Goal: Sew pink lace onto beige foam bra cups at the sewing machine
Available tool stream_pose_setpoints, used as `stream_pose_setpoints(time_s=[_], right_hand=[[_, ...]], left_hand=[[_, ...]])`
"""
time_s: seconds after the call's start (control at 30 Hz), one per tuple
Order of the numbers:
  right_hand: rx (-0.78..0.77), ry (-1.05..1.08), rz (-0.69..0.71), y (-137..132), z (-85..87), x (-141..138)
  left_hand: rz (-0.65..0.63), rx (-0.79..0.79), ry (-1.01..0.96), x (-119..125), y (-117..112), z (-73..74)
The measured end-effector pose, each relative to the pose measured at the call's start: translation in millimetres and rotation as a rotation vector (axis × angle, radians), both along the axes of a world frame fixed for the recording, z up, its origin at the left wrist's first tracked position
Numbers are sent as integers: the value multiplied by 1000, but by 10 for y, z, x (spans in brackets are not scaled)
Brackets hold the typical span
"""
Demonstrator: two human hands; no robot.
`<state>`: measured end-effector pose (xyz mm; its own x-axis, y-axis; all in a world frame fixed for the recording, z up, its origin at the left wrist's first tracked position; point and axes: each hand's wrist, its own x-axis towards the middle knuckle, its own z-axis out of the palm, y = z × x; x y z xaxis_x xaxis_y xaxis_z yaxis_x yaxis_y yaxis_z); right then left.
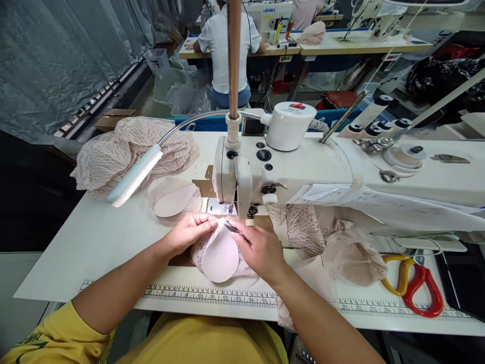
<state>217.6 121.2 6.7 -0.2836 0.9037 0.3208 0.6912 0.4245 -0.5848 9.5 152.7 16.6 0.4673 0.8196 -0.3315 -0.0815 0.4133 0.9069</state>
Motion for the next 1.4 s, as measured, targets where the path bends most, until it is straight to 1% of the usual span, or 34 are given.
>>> stream_pose_setpoints(time_s=[0.1,0.2,0.33,0.47,0.57,0.7,0.87,0.93,1.0,1.07,1.1,1.17,1.23,1.3,1.4], right_hand=[[44,-4,24,-7,1,-28],[79,2,44,-8,0,-65],[98,1,37,0,-19,-90],[125,1,45,2,-39,-94],[112,8,31,-2,-30,-90],[-9,54,-34,15,7,-59],[-183,73,-132,93,24,-11],[-256,75,-115,122,22,-11],[-340,61,-72,140,23,-19],[-401,40,-46,151,27,-20],[-409,35,-41,157,29,-15],[-368,39,-35,173,37,10],[-284,62,-13,191,51,41],[-256,86,23,200,73,63],[-315,99,37,178,104,65]], left_hand=[[0,7,-8,-3,-1,-15],[-26,21,-14,-4,-6,-25],[-49,34,-12,-2,-11,-30],[-34,51,13,9,-9,-18],[-35,40,21,22,-6,9],[-5,47,72,23,2,29],[-2,8,74,-5,9,-36],[-27,-10,73,-14,18,-53],[-64,-11,78,-31,34,-39],[-144,19,77,-72,61,7],[-205,37,66,-105,78,35],[-345,84,59,-194,117,81],[-430,150,123,-297,160,99],[-423,257,243,-380,198,90],[-281,430,378,-423,215,88]])
